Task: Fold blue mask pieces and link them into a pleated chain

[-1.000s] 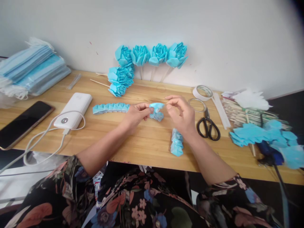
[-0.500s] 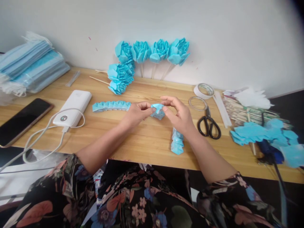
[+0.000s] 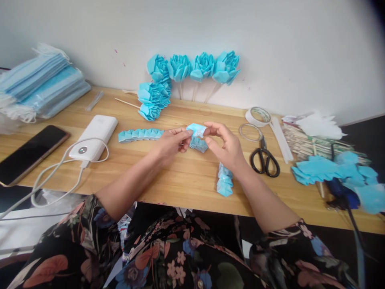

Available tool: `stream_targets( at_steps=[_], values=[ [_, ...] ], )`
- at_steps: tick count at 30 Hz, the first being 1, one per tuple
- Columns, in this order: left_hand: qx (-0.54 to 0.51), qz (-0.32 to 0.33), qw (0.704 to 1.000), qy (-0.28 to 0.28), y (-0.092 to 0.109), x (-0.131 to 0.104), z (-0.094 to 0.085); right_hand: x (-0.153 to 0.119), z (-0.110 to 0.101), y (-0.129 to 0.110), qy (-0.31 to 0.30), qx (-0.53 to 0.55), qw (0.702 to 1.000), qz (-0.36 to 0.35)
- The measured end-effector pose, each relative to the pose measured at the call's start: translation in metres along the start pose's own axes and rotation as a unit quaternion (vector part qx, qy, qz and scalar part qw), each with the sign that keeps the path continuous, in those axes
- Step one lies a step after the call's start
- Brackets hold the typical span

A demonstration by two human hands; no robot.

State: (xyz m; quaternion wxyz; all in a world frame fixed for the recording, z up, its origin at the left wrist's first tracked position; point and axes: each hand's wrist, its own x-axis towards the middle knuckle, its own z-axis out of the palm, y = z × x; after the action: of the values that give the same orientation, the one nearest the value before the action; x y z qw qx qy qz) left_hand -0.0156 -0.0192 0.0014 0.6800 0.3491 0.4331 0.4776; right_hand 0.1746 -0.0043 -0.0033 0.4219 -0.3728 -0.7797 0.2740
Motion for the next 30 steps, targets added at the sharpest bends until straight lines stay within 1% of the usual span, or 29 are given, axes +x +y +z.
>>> stream_targets(
  at_steps=[6,10,13,16,18,22,26,30],
  values=[
    [0.023,0.004,1.000,-0.014,-0.003,-0.001,0.001,-0.002,0.002,-0.002,0.005,-0.020,1.000,0.015],
    [0.032,0.015,0.999,-0.020,-0.004,-0.001,0.001,-0.003,0.005,-0.001,0.015,-0.011,0.999,0.032],
    [0.025,0.021,0.999,-0.014,-0.005,0.000,-0.001,-0.002,0.006,-0.001,0.003,0.012,0.999,0.047],
    [0.034,0.027,0.999,-0.010,-0.005,0.001,-0.002,-0.001,0.002,-0.001,-0.020,0.044,0.997,0.053],
    [0.060,0.044,0.997,-0.010,-0.005,0.001,-0.004,0.000,-0.003,0.000,-0.022,0.066,0.996,0.054],
    [0.140,0.086,0.986,0.001,-0.003,-0.003,-0.003,0.001,-0.009,0.003,-0.004,0.091,0.994,0.067],
    [0.221,0.108,0.969,0.012,-0.002,-0.007,0.002,0.000,-0.005,0.003,-0.025,0.079,0.994,0.070],
    [0.281,0.125,0.951,0.007,-0.003,-0.008,0.004,-0.002,-0.001,0.002,-0.033,0.060,0.996,0.063]
  ],
)
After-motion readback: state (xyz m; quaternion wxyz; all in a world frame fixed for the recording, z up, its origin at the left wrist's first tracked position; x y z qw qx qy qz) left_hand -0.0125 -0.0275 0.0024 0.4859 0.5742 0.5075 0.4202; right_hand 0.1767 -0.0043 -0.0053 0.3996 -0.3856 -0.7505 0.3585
